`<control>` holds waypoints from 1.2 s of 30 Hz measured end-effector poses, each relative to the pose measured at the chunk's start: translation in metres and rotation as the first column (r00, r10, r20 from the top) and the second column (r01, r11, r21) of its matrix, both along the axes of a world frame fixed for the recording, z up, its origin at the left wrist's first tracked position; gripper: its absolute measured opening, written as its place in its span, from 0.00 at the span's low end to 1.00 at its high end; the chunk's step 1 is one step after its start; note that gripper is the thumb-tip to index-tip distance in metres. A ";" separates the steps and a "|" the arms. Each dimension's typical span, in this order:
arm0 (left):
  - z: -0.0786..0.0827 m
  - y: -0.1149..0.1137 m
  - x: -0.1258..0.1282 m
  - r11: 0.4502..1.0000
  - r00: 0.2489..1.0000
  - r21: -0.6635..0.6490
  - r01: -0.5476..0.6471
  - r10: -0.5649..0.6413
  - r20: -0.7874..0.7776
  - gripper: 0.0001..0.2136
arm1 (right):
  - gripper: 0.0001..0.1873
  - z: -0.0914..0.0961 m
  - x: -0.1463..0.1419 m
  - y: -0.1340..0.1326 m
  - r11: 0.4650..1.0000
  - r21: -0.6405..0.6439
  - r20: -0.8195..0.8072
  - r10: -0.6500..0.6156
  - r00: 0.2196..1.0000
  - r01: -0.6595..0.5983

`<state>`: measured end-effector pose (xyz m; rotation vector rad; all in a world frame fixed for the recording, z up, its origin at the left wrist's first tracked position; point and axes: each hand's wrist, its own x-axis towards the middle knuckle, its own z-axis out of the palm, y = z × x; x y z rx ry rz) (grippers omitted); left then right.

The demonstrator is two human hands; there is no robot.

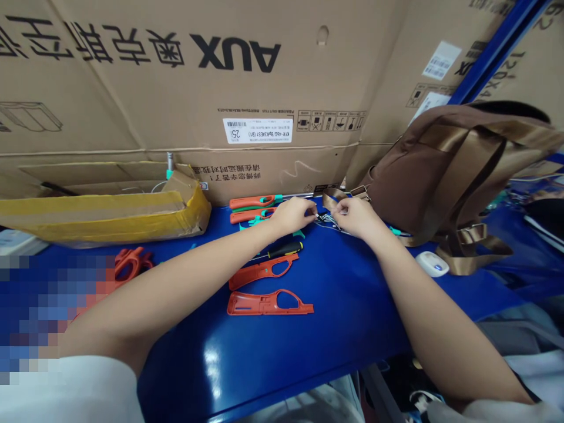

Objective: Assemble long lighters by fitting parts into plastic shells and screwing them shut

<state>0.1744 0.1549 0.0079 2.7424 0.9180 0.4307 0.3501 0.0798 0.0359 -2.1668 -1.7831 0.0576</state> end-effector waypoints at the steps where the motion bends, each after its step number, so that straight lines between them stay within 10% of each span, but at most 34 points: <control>1: 0.000 0.000 0.000 1.000 1.000 -0.006 -0.004 0.004 0.011 0.15 | 0.06 -0.001 0.000 0.000 1.000 -0.009 0.005 -0.001 1.000 0.001; 18: 0.002 0.001 0.002 0.957 0.936 -0.290 0.003 0.100 0.338 0.14 | 0.07 -0.003 0.001 0.001 1.000 -0.010 0.003 0.003 1.000 -0.003; 27: 0.005 -0.005 0.021 0.637 0.847 -0.769 0.053 0.379 0.373 0.17 | 0.08 -0.002 0.000 0.001 1.000 0.016 0.007 -0.017 1.000 0.017; 36: 0.021 -0.014 0.031 0.448 0.758 -0.870 0.207 0.489 0.433 0.16 | 0.10 -0.005 0.002 0.001 1.000 -0.021 0.039 -0.018 0.999 0.019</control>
